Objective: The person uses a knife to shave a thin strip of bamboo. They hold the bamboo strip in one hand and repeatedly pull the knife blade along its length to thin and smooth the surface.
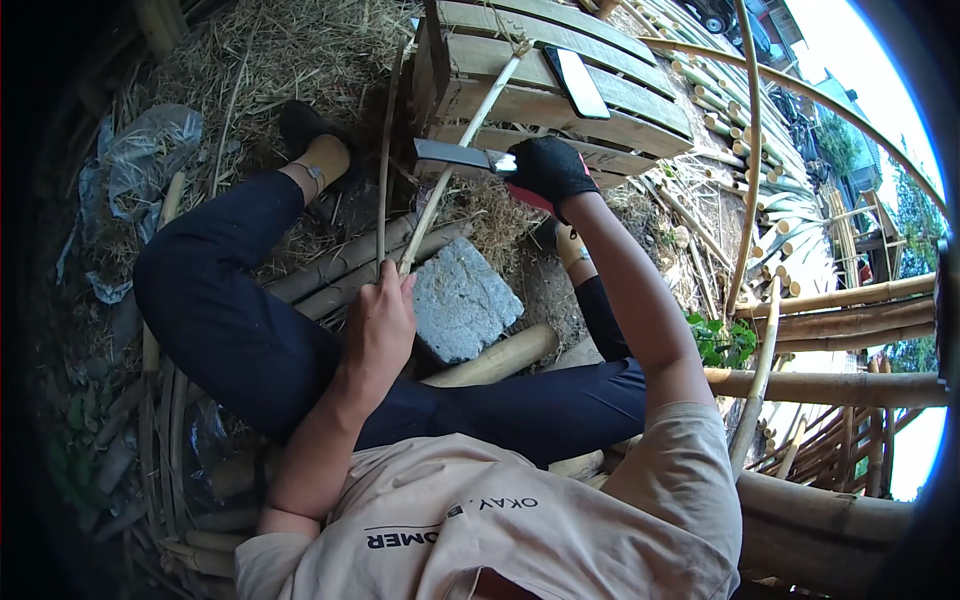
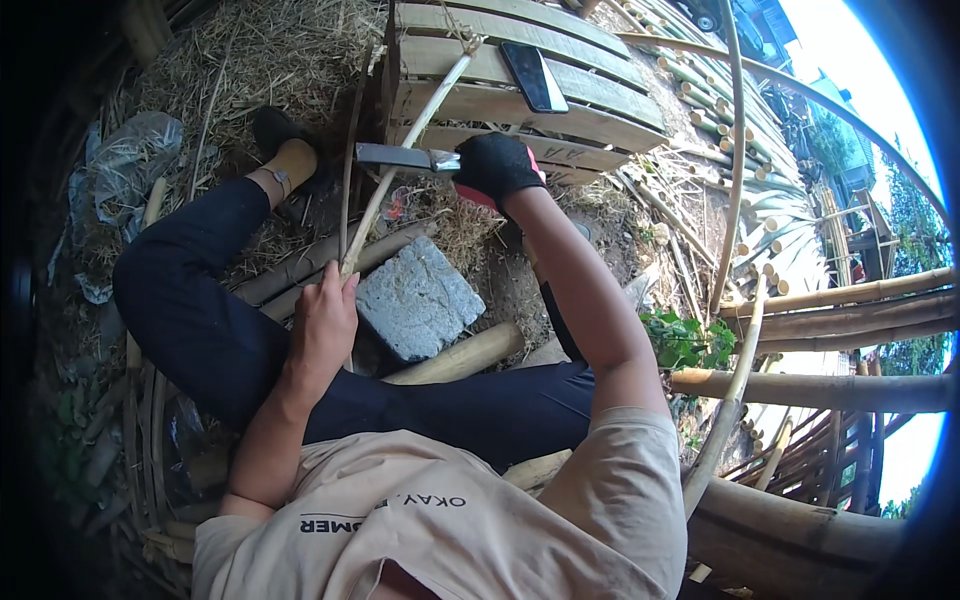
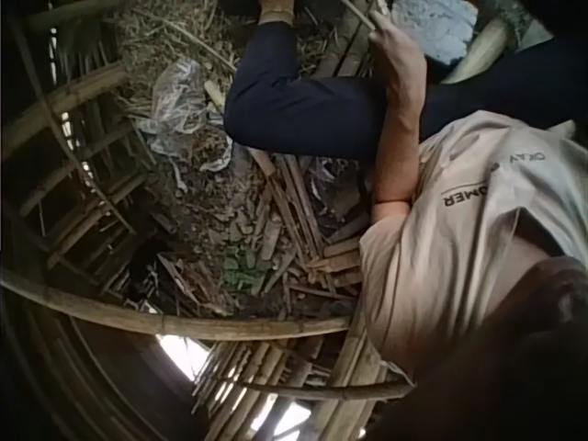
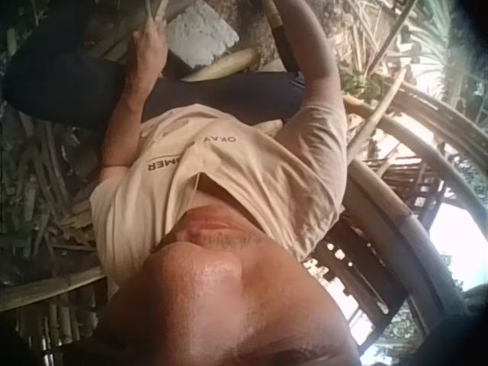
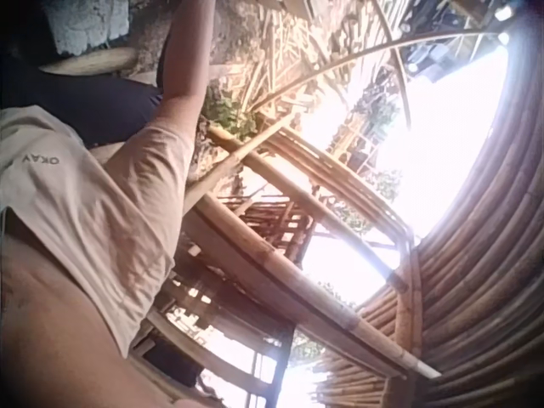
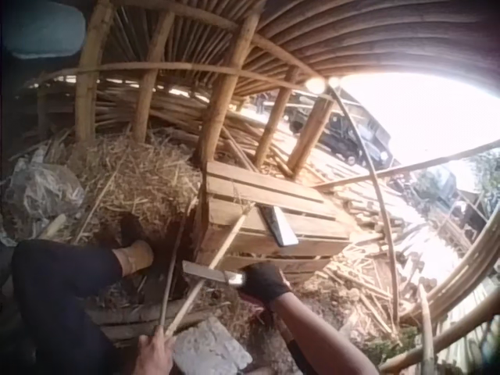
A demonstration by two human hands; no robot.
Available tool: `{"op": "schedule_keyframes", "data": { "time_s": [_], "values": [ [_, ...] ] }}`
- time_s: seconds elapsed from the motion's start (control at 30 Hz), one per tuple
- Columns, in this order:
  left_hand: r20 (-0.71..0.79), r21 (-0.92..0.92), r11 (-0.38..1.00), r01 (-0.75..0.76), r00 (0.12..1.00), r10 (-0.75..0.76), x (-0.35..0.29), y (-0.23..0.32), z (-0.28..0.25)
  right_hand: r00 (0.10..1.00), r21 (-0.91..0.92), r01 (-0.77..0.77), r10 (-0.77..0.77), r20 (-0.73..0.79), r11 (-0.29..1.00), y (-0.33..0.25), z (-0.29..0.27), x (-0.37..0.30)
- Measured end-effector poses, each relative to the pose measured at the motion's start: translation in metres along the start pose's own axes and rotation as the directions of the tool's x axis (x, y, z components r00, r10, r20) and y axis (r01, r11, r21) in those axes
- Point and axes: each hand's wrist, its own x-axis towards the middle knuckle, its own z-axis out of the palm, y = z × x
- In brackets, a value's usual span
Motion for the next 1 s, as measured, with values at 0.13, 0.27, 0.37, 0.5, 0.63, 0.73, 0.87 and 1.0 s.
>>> {"op": "schedule_keyframes", "data": {
  "time_s": [0.13, 0.27, 0.37, 0.5, 0.63, 0.73, 0.87, 1.0],
  "values": [
    [0.044, -0.077, 0.996, 0.051, 0.998, -0.047, -0.006, 0.005, -0.005, 0.916, 0.136, -0.383, 0.395, -0.073, 0.914, 0.043, -0.025, 0.014],
    [-0.003, -0.146, 0.989, 0.028, 1.0, -0.028, -0.007, -0.016, 0.005, 0.951, 0.109, -0.291, 0.3, -0.073, 0.95, 0.011, -0.034, -0.002],
    [0.011, -0.175, 0.984, 0.026, 1.0, -0.025, -0.004, -0.015, 0.003, 0.969, 0.074, -0.129, 0.142, -0.201, 0.989, -0.003, -0.029, -0.015],
    [0.031, -0.238, 0.971, -0.003, 0.999, 0.011, -0.002, -0.012, -0.001, 0.955, -0.052, 0.058, -0.071, -0.288, 0.997, -0.008, -0.02, -0.014],
    [-0.009, -0.276, 0.96, -0.039, 0.999, 0.038, -0.001, -0.02, 0.006, 0.985, 0.035, -0.127, 0.131, -0.114, 0.991, -0.009, -0.021, -0.001],
    [-0.011, -0.268, 0.961, -0.075, 0.997, 0.075, -0.001, -0.017, 0.003, 0.962, 0.086, -0.251, 0.258, -0.09, 0.964, 0.012, -0.02, 0.014],
    [0.032, -0.255, 0.967, -0.021, 0.999, 0.03, -0.007, -0.018, -0.003, 0.932, 0.058, -0.331, 0.336, -0.133, 0.942, 0.013, -0.036, 0.026],
    [0.073, -0.302, 0.953, 0.021, 0.997, 0.001, -0.007, -0.018, -0.005, 0.917, 0.16, -0.377, 0.391, -0.071, 0.912, 0.013, -0.048, 0.03]
  ]
}}
